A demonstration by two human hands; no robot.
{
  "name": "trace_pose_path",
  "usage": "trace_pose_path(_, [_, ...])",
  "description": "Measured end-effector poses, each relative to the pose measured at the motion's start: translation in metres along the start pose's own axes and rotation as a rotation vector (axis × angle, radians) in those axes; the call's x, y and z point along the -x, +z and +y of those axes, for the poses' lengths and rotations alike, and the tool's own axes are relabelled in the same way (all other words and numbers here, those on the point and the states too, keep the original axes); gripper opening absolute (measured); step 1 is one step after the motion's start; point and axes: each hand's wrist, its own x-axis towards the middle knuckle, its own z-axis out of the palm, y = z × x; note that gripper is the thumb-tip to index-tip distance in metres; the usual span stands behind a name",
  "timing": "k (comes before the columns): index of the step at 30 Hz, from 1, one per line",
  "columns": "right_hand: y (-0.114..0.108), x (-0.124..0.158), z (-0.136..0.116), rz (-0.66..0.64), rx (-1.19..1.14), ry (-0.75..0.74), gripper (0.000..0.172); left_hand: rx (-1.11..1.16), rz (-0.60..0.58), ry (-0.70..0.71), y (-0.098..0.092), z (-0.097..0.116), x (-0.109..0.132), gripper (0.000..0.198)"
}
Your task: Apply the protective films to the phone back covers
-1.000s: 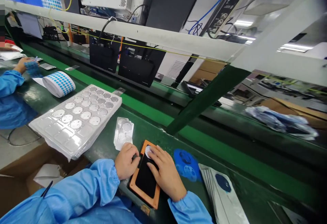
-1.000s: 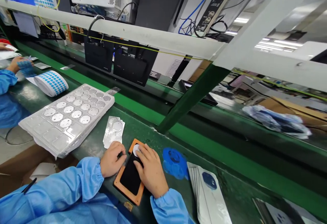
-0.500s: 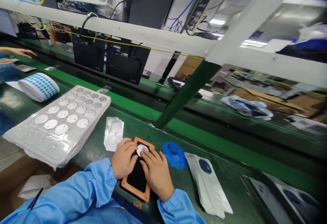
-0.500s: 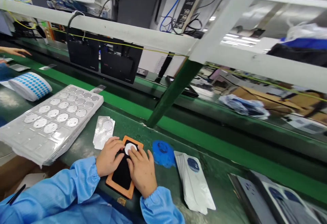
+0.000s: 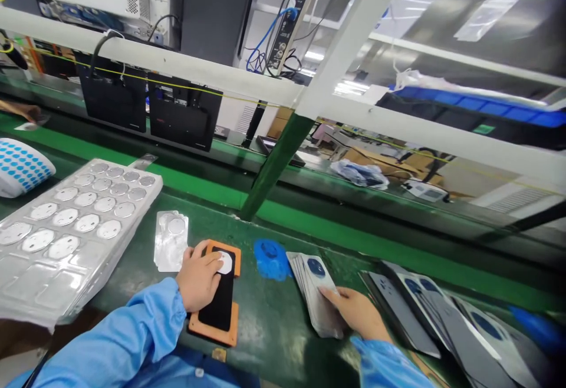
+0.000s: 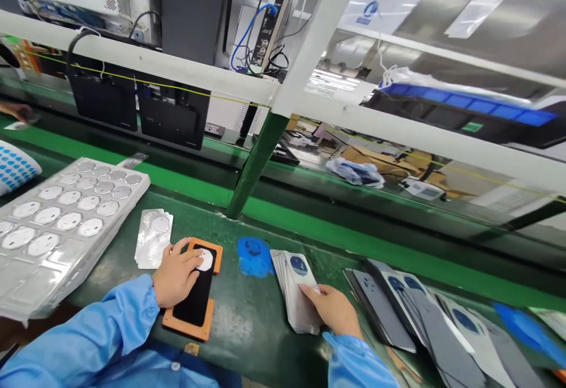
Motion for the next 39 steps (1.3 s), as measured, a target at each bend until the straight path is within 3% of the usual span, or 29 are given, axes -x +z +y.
trace_pose_path(6, [-0.023, 0.002, 0.000, 0.025, -0.083, 0.064, 0.041, 0.180, 0.230, -0.100, -0.001, -0.001, 0.006, 0.013])
trace_pose_path(8, [-0.034, 0.013, -0.010, 0.000, -0.255, 0.097, 0.040, 0.304, 0.268, -0.163, -0.007, 0.004, 0.007, 0.011])
trace_pose_path(11, [-0.029, 0.057, -0.054, -0.085, -0.832, 0.137, 0.045, 0.590, 0.216, -0.337, -0.018, 0.024, 0.007, 0.011])
trace_pose_path(14, [0.010, 0.125, -0.118, -0.226, -1.175, -0.023, 0.077, 1.013, 0.081, -0.443, -0.021, 0.048, 0.006, 0.022])
trace_pose_path(15, [0.025, 0.147, -0.137, -0.264, -1.171, -0.077, 0.084, 1.144, 0.035, -0.449, -0.021, 0.053, 0.006, 0.025])
trace_pose_path(16, [0.039, 0.168, -0.152, -0.279, -1.129, -0.147, 0.081, 1.246, -0.001, -0.454, -0.021, 0.056, 0.006, 0.026])
trace_pose_path(19, [0.063, 0.200, -0.178, -0.101, -0.844, -0.442, 0.050, 1.350, -0.051, -0.519, -0.023, 0.053, 0.013, 0.030])
trace_pose_path(22, [0.061, 0.197, -0.187, 0.179, -0.518, -0.741, 0.031, 1.317, -0.006, -0.585, -0.031, 0.043, 0.026, 0.034])
trace_pose_path(24, [0.056, 0.188, -0.193, 0.201, -0.373, -0.914, 0.025, 1.300, -0.001, -0.587, -0.035, 0.038, 0.034, 0.037])
trace_pose_path(26, [0.051, 0.183, -0.198, 0.138, -0.275, -1.034, 0.021, 1.271, -0.024, -0.563, -0.037, 0.036, 0.040, 0.040])
trace_pose_path(32, [0.052, 0.184, -0.204, 0.079, -0.120, -1.139, 0.019, 1.136, -0.033, -0.502, -0.031, 0.032, 0.045, 0.040])
trace_pose_path(39, [0.056, 0.179, -0.195, 0.179, -0.088, -1.221, 0.020, 1.103, -0.027, -0.476, -0.024, 0.037, 0.043, 0.039])
